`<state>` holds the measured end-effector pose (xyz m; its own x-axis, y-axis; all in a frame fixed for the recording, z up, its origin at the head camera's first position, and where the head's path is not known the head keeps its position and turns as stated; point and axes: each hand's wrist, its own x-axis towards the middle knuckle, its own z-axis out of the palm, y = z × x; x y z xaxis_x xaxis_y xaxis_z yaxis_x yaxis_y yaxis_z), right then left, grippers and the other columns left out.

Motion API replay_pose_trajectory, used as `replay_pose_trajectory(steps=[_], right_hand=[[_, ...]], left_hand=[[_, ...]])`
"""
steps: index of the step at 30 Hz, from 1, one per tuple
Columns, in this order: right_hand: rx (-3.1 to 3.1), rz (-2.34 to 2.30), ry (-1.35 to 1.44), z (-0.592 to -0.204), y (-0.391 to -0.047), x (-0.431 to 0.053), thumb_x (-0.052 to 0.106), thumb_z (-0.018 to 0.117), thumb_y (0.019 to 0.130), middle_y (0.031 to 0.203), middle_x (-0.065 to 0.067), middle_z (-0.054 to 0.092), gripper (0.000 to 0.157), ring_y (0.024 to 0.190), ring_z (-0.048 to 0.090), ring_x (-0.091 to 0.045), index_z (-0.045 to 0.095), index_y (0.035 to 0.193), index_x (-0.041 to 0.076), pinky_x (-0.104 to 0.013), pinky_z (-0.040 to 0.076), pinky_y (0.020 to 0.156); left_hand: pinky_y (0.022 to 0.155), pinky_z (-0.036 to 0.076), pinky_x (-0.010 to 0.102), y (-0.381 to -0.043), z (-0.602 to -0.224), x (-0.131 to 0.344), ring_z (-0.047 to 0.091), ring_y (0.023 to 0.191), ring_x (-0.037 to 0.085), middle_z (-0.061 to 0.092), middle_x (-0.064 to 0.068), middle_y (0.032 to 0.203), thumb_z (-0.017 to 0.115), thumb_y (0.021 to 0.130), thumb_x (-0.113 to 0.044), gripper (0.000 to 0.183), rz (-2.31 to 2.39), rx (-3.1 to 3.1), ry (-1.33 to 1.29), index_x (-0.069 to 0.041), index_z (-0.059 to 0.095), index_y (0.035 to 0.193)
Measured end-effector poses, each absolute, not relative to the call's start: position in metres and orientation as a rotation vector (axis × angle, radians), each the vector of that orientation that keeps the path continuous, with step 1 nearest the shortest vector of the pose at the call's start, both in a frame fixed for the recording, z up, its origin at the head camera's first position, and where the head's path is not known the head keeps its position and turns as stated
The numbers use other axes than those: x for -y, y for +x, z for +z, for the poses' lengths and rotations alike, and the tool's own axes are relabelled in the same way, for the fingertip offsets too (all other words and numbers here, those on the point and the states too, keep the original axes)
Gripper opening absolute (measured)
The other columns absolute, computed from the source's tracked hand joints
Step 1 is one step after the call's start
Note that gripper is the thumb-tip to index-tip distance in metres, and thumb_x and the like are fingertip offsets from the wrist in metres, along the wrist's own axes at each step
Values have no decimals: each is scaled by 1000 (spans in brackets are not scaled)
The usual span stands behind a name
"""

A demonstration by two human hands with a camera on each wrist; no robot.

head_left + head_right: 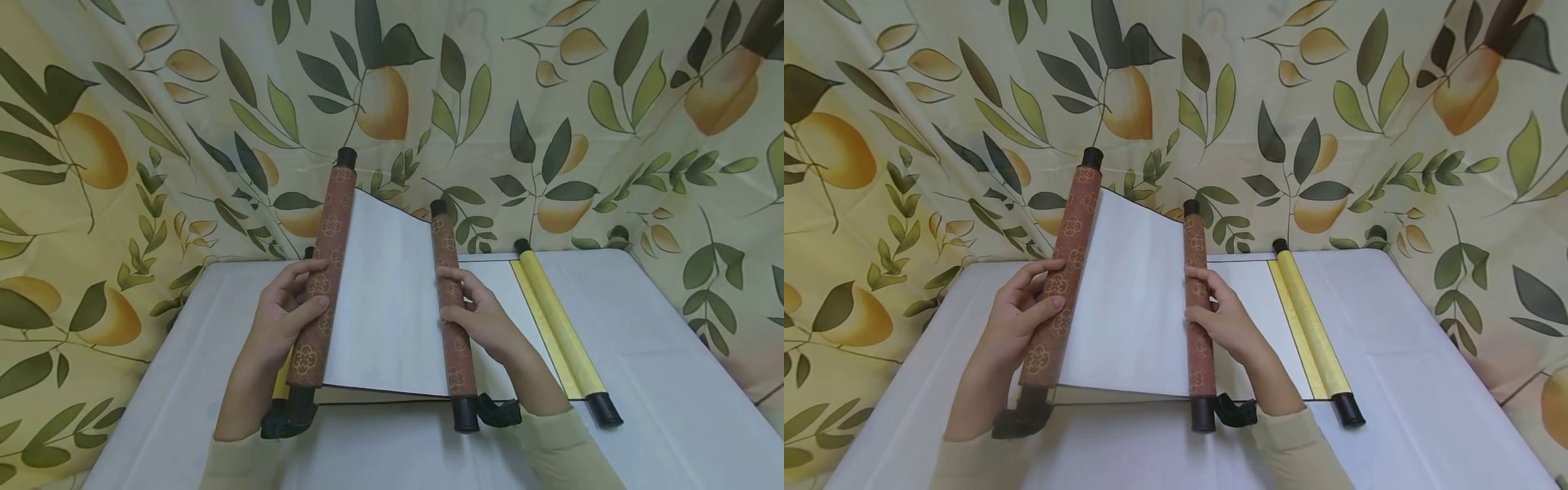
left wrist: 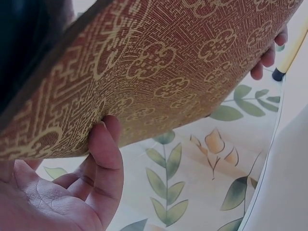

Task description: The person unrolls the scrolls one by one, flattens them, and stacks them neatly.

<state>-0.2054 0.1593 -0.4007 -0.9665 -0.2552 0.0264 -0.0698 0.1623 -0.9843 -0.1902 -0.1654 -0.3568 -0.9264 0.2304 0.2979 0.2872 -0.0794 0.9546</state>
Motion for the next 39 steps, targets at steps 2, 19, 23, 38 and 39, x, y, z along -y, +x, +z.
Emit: replay_pose_trajectory(steps=[2,19,23,38,39], right_hand=[[-2275,-1914,-324,-401,-206,-160,3,62,92,144,-24,37,66,113,52,-37,37,151,18,-38,53,84],[-2267,-1911,-351,-397,-205,-168,6,65,92,151,-20,32,66,125,50,-45,37,151,16,-46,55,89],[-2250,-1914,-373,-395,-205,-172,5,66,92,150,-19,31,68,125,50,-45,37,152,16,-45,55,88],[-2270,-1859,-386,-396,-205,-178,2,61,93,148,-19,32,66,118,53,-40,38,152,20,-40,56,80],[-2276,-1857,-390,-396,-205,-179,1,60,93,150,-18,31,65,116,53,-40,39,152,20,-39,56,78]], left_hand=[[75,61,42,-190,-356,165,67,101,28,54,19,125,60,92,3,49,-2199,2106,-590,-10,51,139],[77,60,39,-186,-355,167,66,103,25,55,17,127,61,93,4,50,-2170,2110,-589,-9,51,140],[76,61,40,-186,-355,166,66,102,26,55,18,126,61,93,4,50,-2177,2104,-604,-8,50,140],[76,61,39,-185,-353,167,66,101,25,55,17,126,60,92,5,50,-2180,2098,-602,-8,51,139],[76,61,39,-185,-353,167,66,101,25,55,17,126,60,92,5,50,-2179,2099,-598,-8,51,139]])
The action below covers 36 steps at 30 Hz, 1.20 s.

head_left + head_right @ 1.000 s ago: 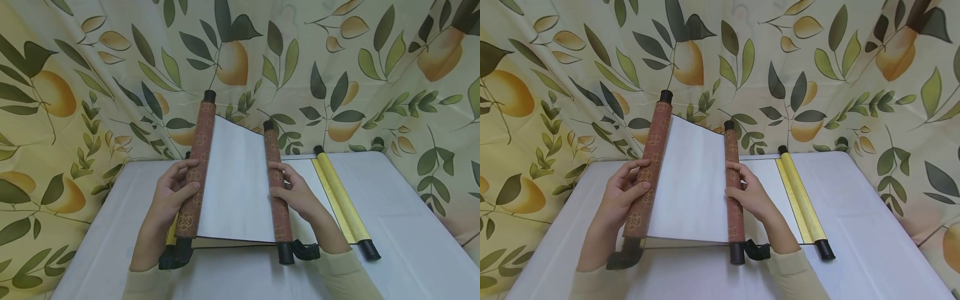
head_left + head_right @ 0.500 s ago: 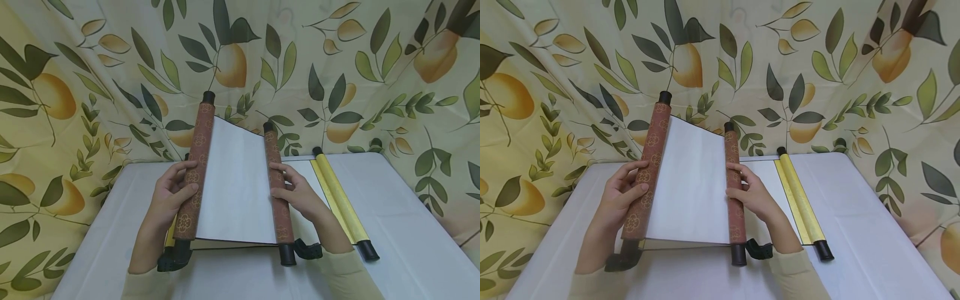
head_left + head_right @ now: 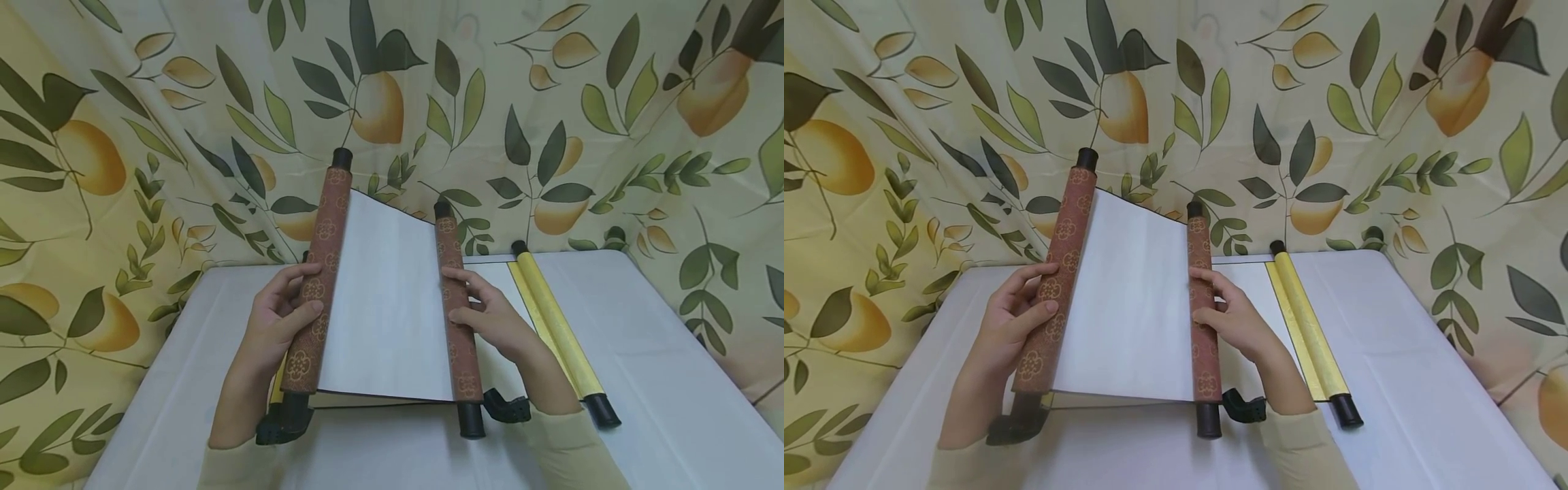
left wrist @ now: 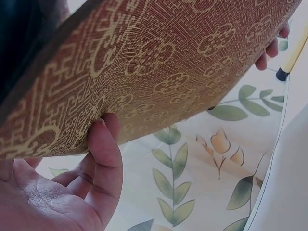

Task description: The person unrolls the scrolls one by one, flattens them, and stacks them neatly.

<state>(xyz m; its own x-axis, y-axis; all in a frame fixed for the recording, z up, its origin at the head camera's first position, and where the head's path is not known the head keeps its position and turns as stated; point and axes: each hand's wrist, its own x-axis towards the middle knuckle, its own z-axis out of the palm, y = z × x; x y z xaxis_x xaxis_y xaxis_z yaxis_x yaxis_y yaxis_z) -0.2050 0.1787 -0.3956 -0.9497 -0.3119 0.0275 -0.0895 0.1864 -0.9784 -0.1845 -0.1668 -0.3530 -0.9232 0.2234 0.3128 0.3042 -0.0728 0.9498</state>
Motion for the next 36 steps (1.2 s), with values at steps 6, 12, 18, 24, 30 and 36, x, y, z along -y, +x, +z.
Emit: replay_pose_trajectory(steps=[6,12,18,24,30,36], right_hand=[[-2263,-1852,-392,-397,-205,-179,3,60,93,154,-18,29,62,113,54,-37,41,151,18,-38,57,76],[-2213,-1859,-393,-398,-206,-178,6,68,92,153,-19,29,68,122,52,-42,38,152,19,-44,57,82],[-2249,-1849,-401,-400,-207,-177,0,64,91,153,-20,28,69,123,50,-43,36,152,16,-43,56,85],[-2252,-1843,-416,-401,-207,-175,1,66,91,151,-20,29,69,123,51,-43,36,152,15,-41,55,86],[-2277,-1828,-435,-401,-207,-176,-3,59,90,157,-16,27,68,119,52,-41,36,152,13,-40,54,86],[-2274,-1842,-425,-402,-208,-176,-5,56,90,156,-17,27,67,114,51,-38,37,152,12,-38,54,84]], left_hand=[[74,61,40,-184,-352,167,66,100,25,54,18,126,60,92,6,50,-2187,2088,-599,-7,51,139],[73,61,40,-184,-352,167,67,98,25,55,19,123,60,92,6,49,-2191,2068,-633,-6,51,139],[73,61,40,-183,-350,168,67,99,25,55,19,123,59,91,7,49,-2186,2060,-637,-4,51,138],[73,61,39,-184,-351,169,67,98,23,56,19,121,59,91,8,48,-2178,2045,-658,-2,51,138],[73,61,38,-184,-350,170,67,98,24,56,20,120,59,92,8,48,-2184,2032,-677,-2,51,138],[72,61,39,-183,-350,171,68,96,24,55,21,120,59,92,8,47,-2175,2034,-674,-2,51,138]])
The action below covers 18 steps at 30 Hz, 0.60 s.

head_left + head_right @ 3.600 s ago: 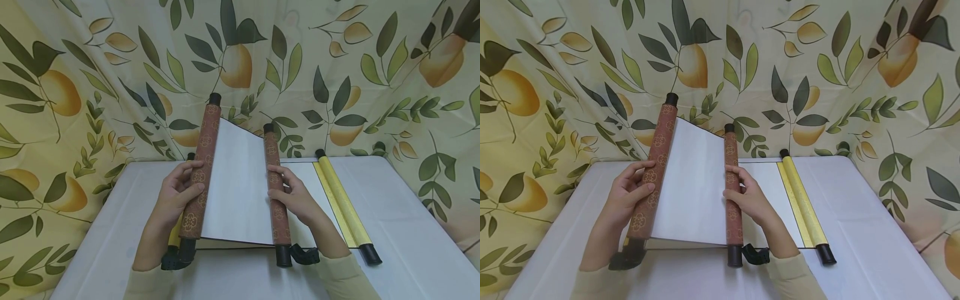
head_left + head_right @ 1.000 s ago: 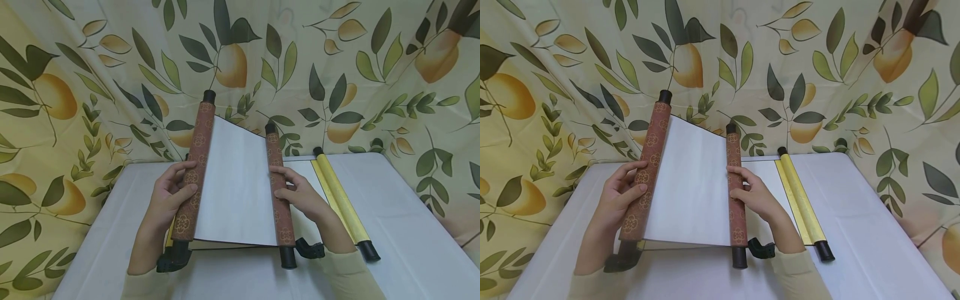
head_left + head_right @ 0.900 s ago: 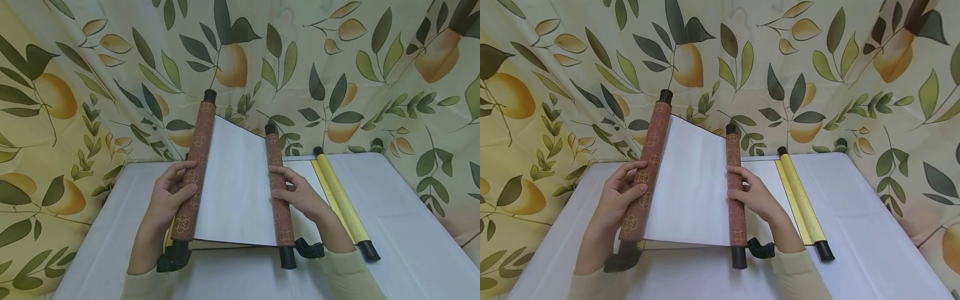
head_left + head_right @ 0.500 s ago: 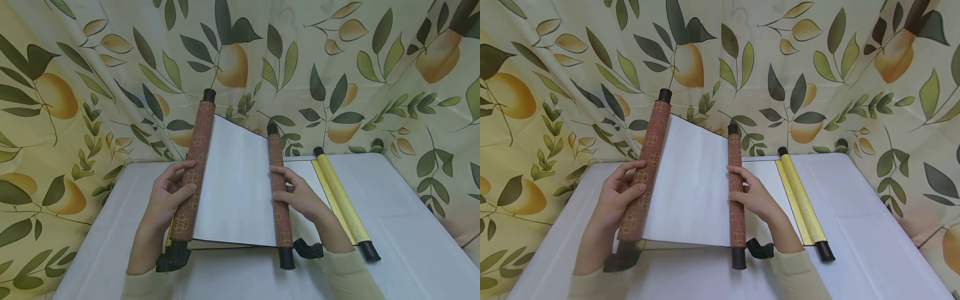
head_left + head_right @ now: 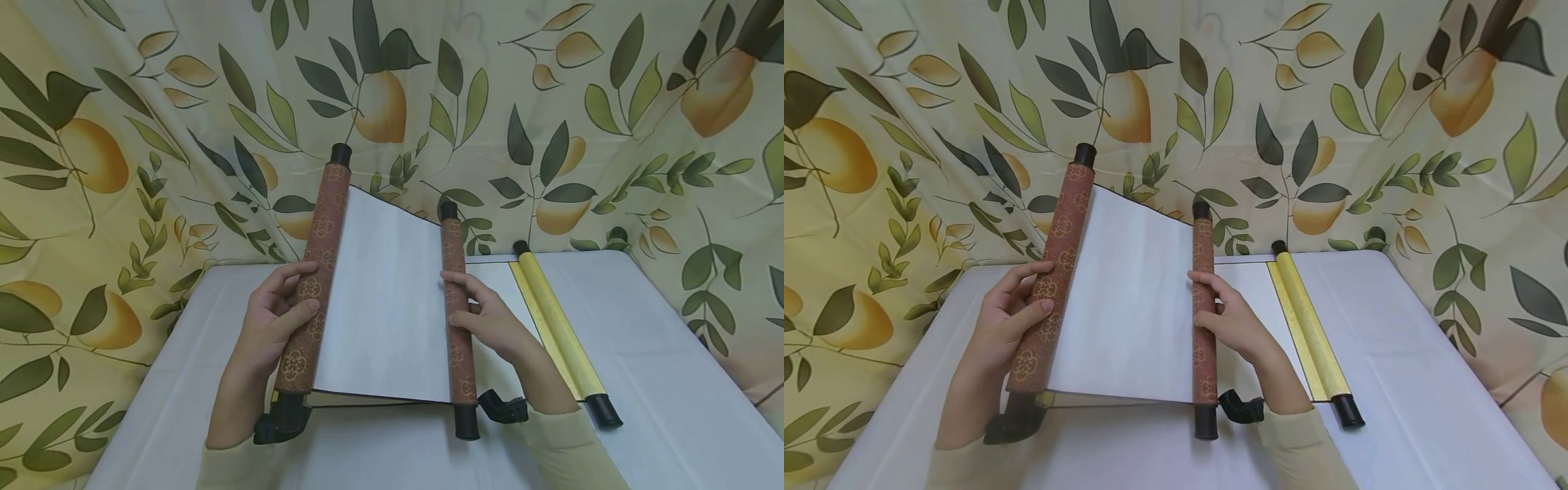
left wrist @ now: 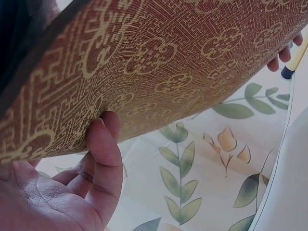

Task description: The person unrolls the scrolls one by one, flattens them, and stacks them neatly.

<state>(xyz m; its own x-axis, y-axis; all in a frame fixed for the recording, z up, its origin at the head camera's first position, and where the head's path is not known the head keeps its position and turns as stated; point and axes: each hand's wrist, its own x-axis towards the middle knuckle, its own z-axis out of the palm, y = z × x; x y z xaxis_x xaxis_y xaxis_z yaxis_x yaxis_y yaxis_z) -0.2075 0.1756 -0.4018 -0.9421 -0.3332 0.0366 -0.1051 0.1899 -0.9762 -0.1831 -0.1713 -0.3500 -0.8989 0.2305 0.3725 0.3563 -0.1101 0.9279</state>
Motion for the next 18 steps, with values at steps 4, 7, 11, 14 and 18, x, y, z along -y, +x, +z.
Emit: replay_pose_trajectory(steps=[4,7,11,14,18], right_hand=[[-2277,-1836,-396,-402,-208,-175,-1,62,91,157,-14,26,66,118,52,-39,39,151,16,-40,55,86],[-2291,-1824,-370,-403,-208,-175,0,62,90,157,-13,25,67,120,50,-40,40,151,19,-41,55,86],[-2317,-1807,-355,-402,-208,-175,-1,59,90,159,-14,22,67,121,48,-41,40,151,21,-41,54,85],[-2323,-1804,-350,-402,-208,-175,-1,59,91,159,-14,23,67,122,47,-41,39,151,20,-42,54,85],[-2306,-1810,-362,-402,-208,-176,0,61,91,159,-14,24,67,125,48,-41,39,151,19,-42,54,87]], left_hand=[[72,61,39,-183,-350,172,68,96,23,56,21,119,59,92,8,47,-2179,2030,-676,-2,51,138],[71,61,38,-183,-350,172,68,96,23,56,21,119,59,92,8,47,-2176,2028,-682,-2,51,138],[71,61,37,-183,-350,173,68,95,22,56,20,119,58,92,9,48,-2171,2023,-689,-1,51,138],[71,61,36,-183,-350,173,68,94,22,57,20,119,59,92,9,48,-2169,2022,-691,-1,51,138],[71,61,37,-184,-350,174,68,94,22,57,20,119,59,92,8,48,-2167,2026,-686,-2,51,138]])
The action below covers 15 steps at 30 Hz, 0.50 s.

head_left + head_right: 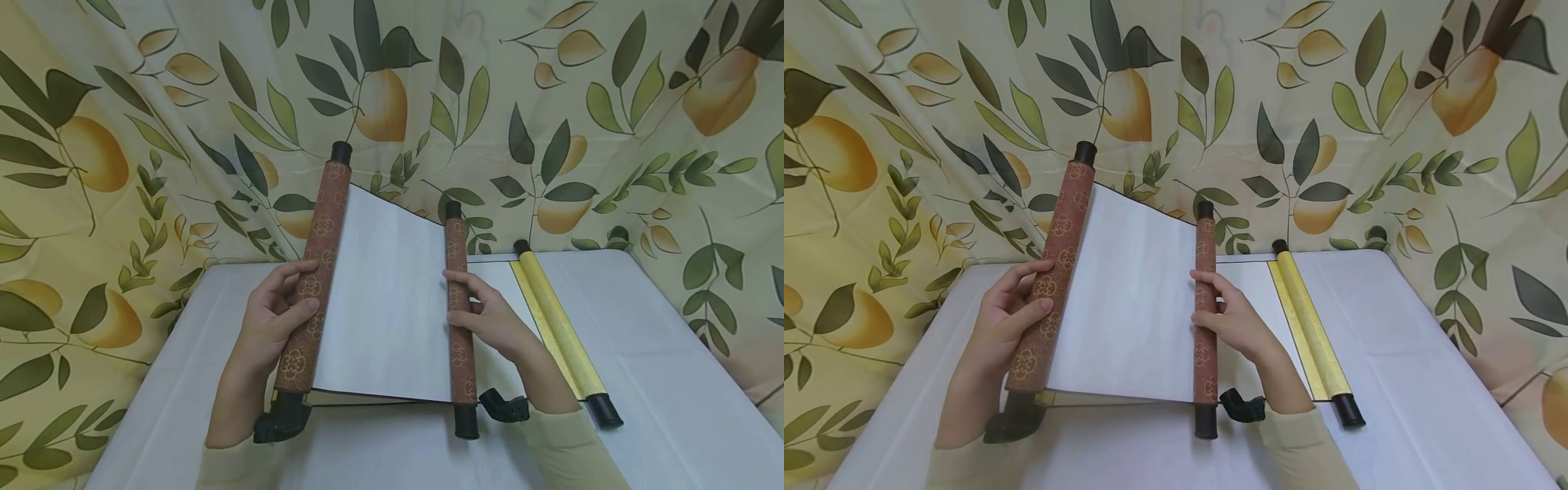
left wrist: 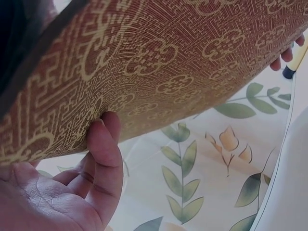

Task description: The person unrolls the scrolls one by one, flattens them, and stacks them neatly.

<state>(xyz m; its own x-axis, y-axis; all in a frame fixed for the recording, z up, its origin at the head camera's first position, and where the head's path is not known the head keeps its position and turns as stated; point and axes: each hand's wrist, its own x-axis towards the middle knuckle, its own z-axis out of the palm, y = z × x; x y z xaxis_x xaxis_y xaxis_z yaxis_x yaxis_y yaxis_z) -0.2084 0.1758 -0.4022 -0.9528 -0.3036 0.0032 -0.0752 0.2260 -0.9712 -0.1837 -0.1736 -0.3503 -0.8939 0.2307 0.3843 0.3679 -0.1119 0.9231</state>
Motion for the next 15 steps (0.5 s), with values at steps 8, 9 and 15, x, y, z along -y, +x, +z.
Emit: replay_pose_trajectory(steps=[8,9,15], right_hand=[[-2332,-1786,-356,-403,-209,-178,-2,58,91,161,-12,20,66,125,47,-40,39,151,20,-40,53,88],[-2338,-1782,-355,-403,-208,-178,-2,58,91,161,-12,20,66,125,47,-40,39,151,20,-41,53,88],[-2348,-1771,-362,-403,-209,-178,5,65,92,161,-12,23,66,128,49,-42,39,151,20,-45,53,92]], left_hand=[[72,61,35,-184,-351,175,68,94,20,58,16,120,59,92,8,49,-2176,2021,-698,-3,51,139],[72,61,35,-184,-351,175,68,94,20,58,16,120,59,91,8,49,-2179,2018,-697,-4,51,139],[72,61,35,-185,-351,176,68,96,20,58,16,121,60,92,7,49,-2165,2027,-713,-5,52,139]])
